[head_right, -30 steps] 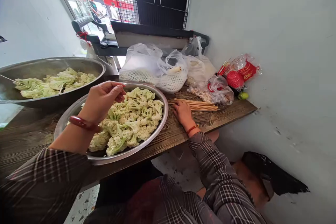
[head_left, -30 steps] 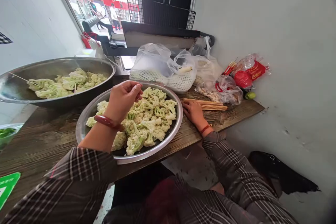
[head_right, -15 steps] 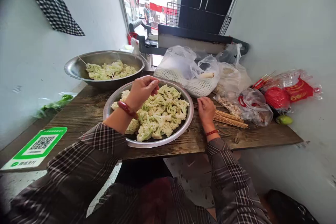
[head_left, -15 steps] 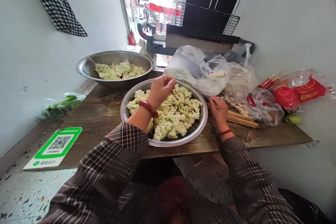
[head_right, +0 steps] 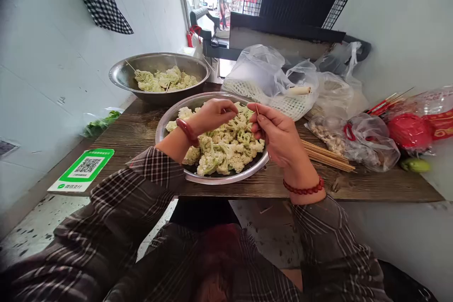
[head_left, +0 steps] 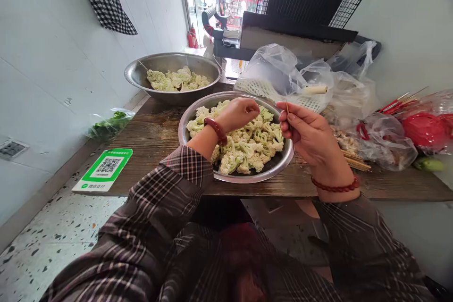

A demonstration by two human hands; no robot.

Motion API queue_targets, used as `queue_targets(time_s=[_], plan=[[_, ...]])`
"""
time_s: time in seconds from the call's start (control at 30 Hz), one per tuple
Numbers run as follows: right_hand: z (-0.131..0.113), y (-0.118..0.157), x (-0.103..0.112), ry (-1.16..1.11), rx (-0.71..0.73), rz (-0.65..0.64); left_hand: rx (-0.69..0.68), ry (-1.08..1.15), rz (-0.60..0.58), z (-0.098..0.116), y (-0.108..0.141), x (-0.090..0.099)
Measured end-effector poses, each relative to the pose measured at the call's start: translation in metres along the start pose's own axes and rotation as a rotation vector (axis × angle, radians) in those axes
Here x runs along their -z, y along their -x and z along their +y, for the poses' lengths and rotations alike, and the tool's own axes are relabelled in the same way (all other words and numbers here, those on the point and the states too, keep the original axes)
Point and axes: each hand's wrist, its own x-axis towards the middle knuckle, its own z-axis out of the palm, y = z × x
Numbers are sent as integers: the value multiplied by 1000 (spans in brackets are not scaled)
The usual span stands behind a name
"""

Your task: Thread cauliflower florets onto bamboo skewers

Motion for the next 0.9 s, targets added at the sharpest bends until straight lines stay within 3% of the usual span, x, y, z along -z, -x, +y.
queue_targets(time_s=[0.17,0.33,0.43,0.53,0.67,0.77,0.9], plan=[[25,5,-10,-174,-111,53,-58,-371,-405,-7,3,2],[50,1,-14,-214,-148,176,-113,-534,-599,-6,8,-4],[53,2,-16,-162,-123,168,-132,-527,-645,-4,10,-10],[51,5,-17,-127,-109,155,-152,-439,-597,-4,8,-11],[48,9,-19,-129,-109,178,-113,-186,-319,-5,0,1],[46,11,-21,-146,-100,196,-6,179,-103,-3,-1,10],[42,15,-25,-140,-79,234,112,651,-31,6,6,15]])
